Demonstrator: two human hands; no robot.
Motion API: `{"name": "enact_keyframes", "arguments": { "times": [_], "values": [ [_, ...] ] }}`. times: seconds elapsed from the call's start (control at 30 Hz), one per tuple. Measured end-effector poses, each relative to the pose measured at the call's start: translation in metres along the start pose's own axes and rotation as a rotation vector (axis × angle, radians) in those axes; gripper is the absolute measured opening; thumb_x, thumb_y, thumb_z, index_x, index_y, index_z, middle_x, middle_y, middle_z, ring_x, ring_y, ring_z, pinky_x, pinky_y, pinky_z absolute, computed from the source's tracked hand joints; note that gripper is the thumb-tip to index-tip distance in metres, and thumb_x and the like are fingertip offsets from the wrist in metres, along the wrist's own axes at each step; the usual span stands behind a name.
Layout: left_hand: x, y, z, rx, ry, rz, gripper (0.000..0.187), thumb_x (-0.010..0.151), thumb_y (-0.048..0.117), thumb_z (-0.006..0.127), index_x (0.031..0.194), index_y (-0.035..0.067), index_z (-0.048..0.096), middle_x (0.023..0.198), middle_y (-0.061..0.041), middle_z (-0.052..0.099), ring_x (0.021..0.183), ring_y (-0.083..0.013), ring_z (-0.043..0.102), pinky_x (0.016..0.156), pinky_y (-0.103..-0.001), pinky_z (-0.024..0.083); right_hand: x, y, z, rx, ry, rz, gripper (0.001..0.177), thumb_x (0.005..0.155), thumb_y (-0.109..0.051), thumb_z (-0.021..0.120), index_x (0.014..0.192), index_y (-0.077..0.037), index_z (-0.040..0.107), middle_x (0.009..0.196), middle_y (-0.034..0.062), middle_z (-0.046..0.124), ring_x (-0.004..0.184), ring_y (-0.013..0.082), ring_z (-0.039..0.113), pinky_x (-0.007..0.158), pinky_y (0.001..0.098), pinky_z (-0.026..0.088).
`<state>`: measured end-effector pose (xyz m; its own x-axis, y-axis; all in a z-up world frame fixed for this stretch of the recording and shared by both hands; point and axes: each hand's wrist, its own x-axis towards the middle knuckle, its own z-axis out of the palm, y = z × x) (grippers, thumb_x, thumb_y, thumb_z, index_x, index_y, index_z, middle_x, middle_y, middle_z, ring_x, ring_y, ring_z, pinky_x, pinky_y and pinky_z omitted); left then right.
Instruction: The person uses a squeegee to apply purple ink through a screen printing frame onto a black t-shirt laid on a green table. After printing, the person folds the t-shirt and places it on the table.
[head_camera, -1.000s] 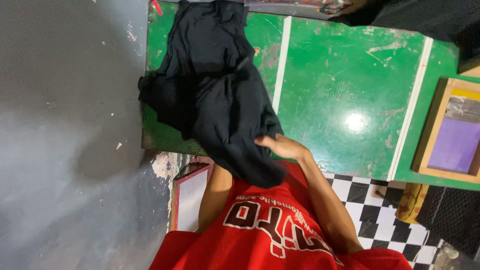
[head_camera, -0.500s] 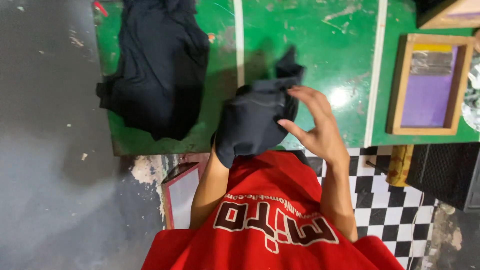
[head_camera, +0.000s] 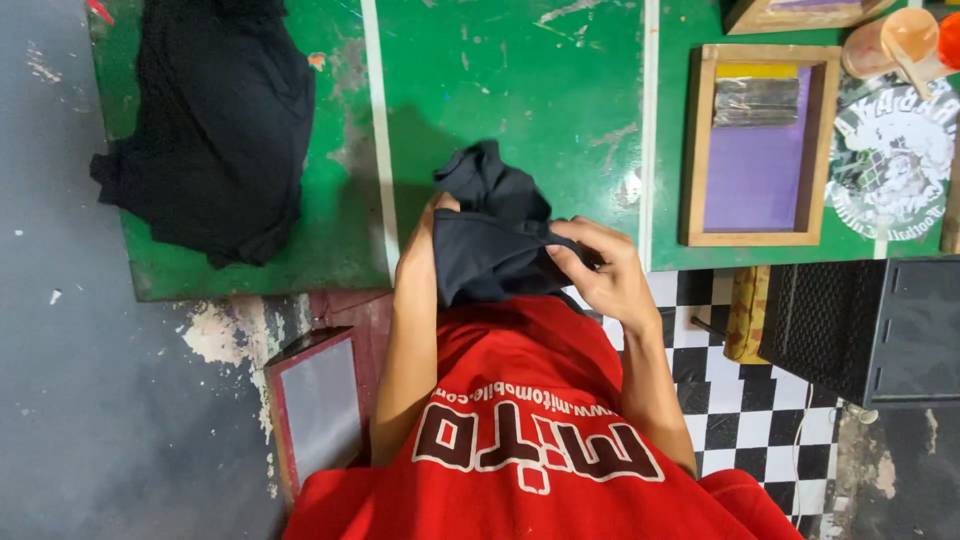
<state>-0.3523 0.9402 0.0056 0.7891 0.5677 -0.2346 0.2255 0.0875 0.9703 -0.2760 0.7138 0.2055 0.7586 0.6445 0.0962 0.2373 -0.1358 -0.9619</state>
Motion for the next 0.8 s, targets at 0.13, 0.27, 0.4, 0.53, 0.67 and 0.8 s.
{"name": "enact_keyframes", "arguments": {
  "times": [0.13, 0.27, 0.4, 0.53, 0.67, 0.8],
  "values": [
    [-0.026, 0.091, 0.028, -0.073, -0.010, -0.064, 0.040, 0.099, 0.050, 0.061, 0.128, 0.023, 0.071, 0.111, 0.001, 0.075, 0.106, -0.0172, 0.074, 0.085, -0.033, 0.064, -0.016, 0.023, -0.026, 0.152, -0.080, 0.008, 0.029, 0.096, 0.006, 0.060, 0.119, -0.003, 0.075, 0.075, 0.0083, 0.061, 0.071, 0.0142, 0.050, 0.068, 0.0331, 0.046],
    [-0.075, 0.158, 0.044, 0.049, -0.461, 0.219, 0.064, 0.094, 0.046, 0.067, 0.141, 0.004, 0.056, 0.137, -0.023, 0.058, 0.133, -0.0370, 0.050, 0.113, -0.050, 0.037, -0.014, 0.010, -0.041, 0.152, -0.166, 0.094, 0.037, 0.101, 0.000, 0.057, 0.137, -0.005, 0.066, 0.089, 0.0080, 0.068, 0.090, 0.0124, 0.056, 0.086, 0.0390, 0.051],
    [-0.070, 0.170, 0.038, 0.240, -0.501, 0.425, 0.022, 0.084, 0.009, 0.082, 0.104, 0.005, 0.074, 0.091, -0.011, 0.071, 0.091, -0.0325, 0.070, 0.085, -0.041, 0.054, -0.015, 0.006, -0.054, 0.081, -0.173, 0.056, 0.024, 0.097, -0.002, 0.064, 0.119, -0.003, 0.074, 0.063, 0.0057, 0.055, 0.068, 0.0130, 0.051, 0.065, 0.0338, 0.047],
    [-0.049, 0.194, 0.009, 0.164, -0.445, 0.488, 0.014, 0.086, 0.011, 0.084, 0.097, 0.007, 0.076, 0.084, -0.005, 0.062, 0.081, -0.0236, 0.061, 0.081, -0.034, 0.051, -0.017, 0.016, -0.058, 0.021, -0.187, 0.099, 0.008, 0.096, -0.006, 0.069, 0.093, -0.003, 0.075, 0.060, 0.0067, 0.059, 0.062, 0.0150, 0.052, 0.063, 0.0346, 0.047],
    [-0.014, 0.224, 0.017, 0.025, -0.259, 0.669, 0.011, 0.089, 0.004, 0.077, 0.099, 0.002, 0.072, 0.089, -0.010, 0.056, 0.084, -0.0209, 0.053, 0.082, -0.033, 0.044, -0.006, -0.006, -0.060, -0.037, -0.201, 0.031, 0.017, 0.098, -0.009, 0.068, 0.082, -0.002, 0.067, 0.064, 0.0135, 0.059, 0.062, 0.0247, 0.055, 0.064, 0.0395, 0.049],
    [-0.002, 0.233, 0.048, 0.045, -0.236, 0.716, 0.034, 0.094, -0.004, 0.067, 0.127, 0.007, 0.071, 0.114, -0.012, 0.069, 0.115, -0.0286, 0.063, 0.104, -0.038, 0.046, 0.012, -0.013, -0.054, 0.005, -0.307, -0.112, 0.027, 0.092, -0.009, 0.075, 0.070, -0.006, 0.059, 0.066, 0.0079, 0.053, 0.061, 0.0261, 0.053, 0.066, 0.0367, 0.049]
  ]
}}
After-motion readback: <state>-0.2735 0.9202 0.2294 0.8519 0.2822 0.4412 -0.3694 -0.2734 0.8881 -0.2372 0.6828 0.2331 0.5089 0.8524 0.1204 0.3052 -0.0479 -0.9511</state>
